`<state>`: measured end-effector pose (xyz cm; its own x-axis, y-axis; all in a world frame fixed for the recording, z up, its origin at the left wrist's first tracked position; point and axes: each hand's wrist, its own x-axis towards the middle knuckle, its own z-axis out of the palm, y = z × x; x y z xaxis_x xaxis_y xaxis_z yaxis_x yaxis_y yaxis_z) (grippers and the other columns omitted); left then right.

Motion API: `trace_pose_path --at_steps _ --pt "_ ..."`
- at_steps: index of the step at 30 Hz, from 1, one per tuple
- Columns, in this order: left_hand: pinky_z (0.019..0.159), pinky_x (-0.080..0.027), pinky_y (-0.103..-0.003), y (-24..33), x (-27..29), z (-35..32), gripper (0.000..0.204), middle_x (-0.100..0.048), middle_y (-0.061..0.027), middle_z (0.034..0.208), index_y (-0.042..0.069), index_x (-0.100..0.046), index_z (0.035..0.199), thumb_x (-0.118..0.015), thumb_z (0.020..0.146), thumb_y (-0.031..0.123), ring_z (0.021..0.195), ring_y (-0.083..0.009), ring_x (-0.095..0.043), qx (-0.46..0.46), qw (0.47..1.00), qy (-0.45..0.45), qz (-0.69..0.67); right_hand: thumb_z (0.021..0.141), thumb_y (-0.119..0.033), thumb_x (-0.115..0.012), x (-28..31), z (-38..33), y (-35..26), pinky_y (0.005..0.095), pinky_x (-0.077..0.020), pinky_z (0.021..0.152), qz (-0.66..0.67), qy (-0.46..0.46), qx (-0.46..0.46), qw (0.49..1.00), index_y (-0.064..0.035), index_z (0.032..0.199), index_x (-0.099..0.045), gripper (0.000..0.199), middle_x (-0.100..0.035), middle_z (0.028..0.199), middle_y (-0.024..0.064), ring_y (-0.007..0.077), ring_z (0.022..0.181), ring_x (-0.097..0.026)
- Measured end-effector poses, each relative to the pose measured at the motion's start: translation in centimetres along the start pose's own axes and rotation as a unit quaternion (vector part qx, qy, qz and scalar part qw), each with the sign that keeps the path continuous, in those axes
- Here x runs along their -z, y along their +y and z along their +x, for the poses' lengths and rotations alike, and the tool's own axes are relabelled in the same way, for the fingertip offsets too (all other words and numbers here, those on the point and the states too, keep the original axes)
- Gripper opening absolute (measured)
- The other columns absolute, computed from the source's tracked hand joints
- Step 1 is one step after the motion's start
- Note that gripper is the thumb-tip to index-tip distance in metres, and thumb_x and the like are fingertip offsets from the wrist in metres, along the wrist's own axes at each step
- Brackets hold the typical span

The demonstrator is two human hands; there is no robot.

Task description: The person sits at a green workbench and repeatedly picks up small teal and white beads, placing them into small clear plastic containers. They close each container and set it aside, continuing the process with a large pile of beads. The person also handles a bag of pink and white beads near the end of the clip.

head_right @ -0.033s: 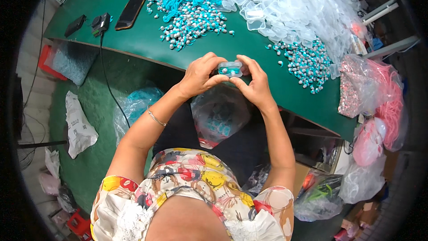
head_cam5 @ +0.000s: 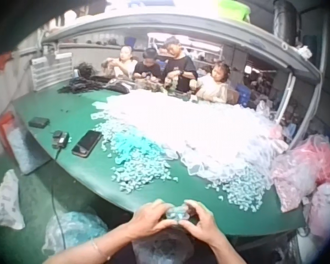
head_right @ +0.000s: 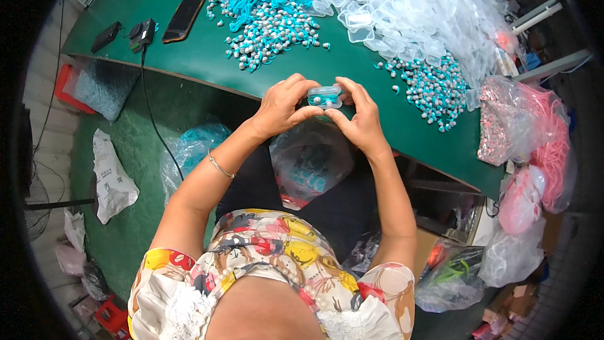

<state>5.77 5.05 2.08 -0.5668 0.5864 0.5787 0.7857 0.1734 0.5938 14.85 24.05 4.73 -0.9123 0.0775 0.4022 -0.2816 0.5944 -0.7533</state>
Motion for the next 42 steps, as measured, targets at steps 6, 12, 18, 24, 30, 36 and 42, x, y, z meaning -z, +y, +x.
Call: trace_pose_path --at_steps 6,12,18,24,30,36,42 --pt "0.076 -0.047 -0.040 0.6 -0.1 0.3 0.050 -0.058 -0.0069 0.092 0.010 -0.064 0.108 -0.079 0.073 0.042 0.086 -0.0283 -0.060 -0.011 0.998 -0.016 0.065 0.074 -0.010 -0.078 0.4 -1.2 1.2 0.0387 -0.0480 0.086 -0.128 0.046 0.041 0.990 -0.0057 0.108 -0.065 0.036 -0.067 0.107 0.0103 0.0294 0.096 -0.063" --pt "0.073 -0.047 -0.041 0.5 -0.4 0.4 0.054 -0.057 -0.0076 0.088 0.009 -0.063 0.110 -0.079 0.071 0.044 0.084 -0.0289 -0.060 -0.024 0.998 -0.007 0.065 0.076 -0.011 -0.073 0.1 -1.5 0.8 0.0401 -0.0444 0.085 -0.196 0.063 0.083 0.975 -0.0069 0.102 -0.067 0.027 -0.066 0.104 0.0091 0.0292 0.098 -0.061" --pt "0.070 -0.047 -0.040 0.4 -0.4 0.4 0.056 -0.057 -0.0080 0.085 0.009 -0.062 0.111 -0.078 0.072 0.046 0.082 -0.0292 -0.059 -0.036 0.997 0.006 0.064 0.075 -0.010 -0.072 -0.2 -1.4 0.8 0.0400 -0.0434 0.084 -0.214 0.051 0.101 0.970 -0.0079 0.099 -0.067 0.025 -0.065 0.099 0.0077 0.0286 0.096 -0.060" --pt "0.071 -0.047 -0.040 0.6 -0.4 0.4 0.055 -0.057 -0.0076 0.086 0.010 -0.063 0.111 -0.079 0.071 0.044 0.082 -0.0292 -0.059 -0.029 0.998 0.002 0.061 0.074 -0.010 -0.072 -0.1 -1.5 0.9 0.0393 -0.0432 0.082 -0.211 0.050 0.110 0.970 -0.0083 0.098 -0.068 0.024 -0.064 0.097 0.0076 0.0282 0.094 -0.060" --pt "0.072 -0.047 -0.040 0.6 -0.3 0.4 0.051 -0.058 -0.0070 0.088 0.010 -0.064 0.112 -0.078 0.073 0.041 0.084 -0.0292 -0.060 -0.035 0.997 0.006 0.070 0.072 -0.009 -0.073 0.0 -1.5 0.9 0.0392 -0.0431 0.081 -0.209 0.053 0.112 0.970 -0.0080 0.097 -0.066 0.026 -0.064 0.096 0.0074 0.0289 0.093 -0.060" --pt "0.073 -0.048 -0.041 0.6 -0.5 0.4 0.040 -0.059 -0.0072 0.090 0.010 -0.065 0.109 -0.074 0.080 0.036 0.084 -0.0291 -0.060 -0.037 0.997 0.011 0.068 0.074 -0.009 -0.076 -0.1 -1.0 0.0 0.0408 -0.0444 0.088 -0.158 0.091 0.086 0.979 -0.0059 0.104 -0.064 0.033 -0.064 0.102 0.0123 0.0314 0.100 -0.060" --pt "0.072 -0.048 -0.041 0.8 -0.5 0.1 0.029 -0.059 -0.0080 0.089 0.008 -0.065 0.102 -0.070 0.086 0.032 0.082 -0.0293 -0.060 -0.032 0.997 -0.004 0.063 0.078 -0.003 -0.071 0.2 0.2 0.6 0.0393 -0.0502 0.082 -0.133 -0.020 0.110 0.985 -0.0019 0.108 -0.064 0.031 -0.064 0.104 0.0158 0.0329 0.098 -0.062"
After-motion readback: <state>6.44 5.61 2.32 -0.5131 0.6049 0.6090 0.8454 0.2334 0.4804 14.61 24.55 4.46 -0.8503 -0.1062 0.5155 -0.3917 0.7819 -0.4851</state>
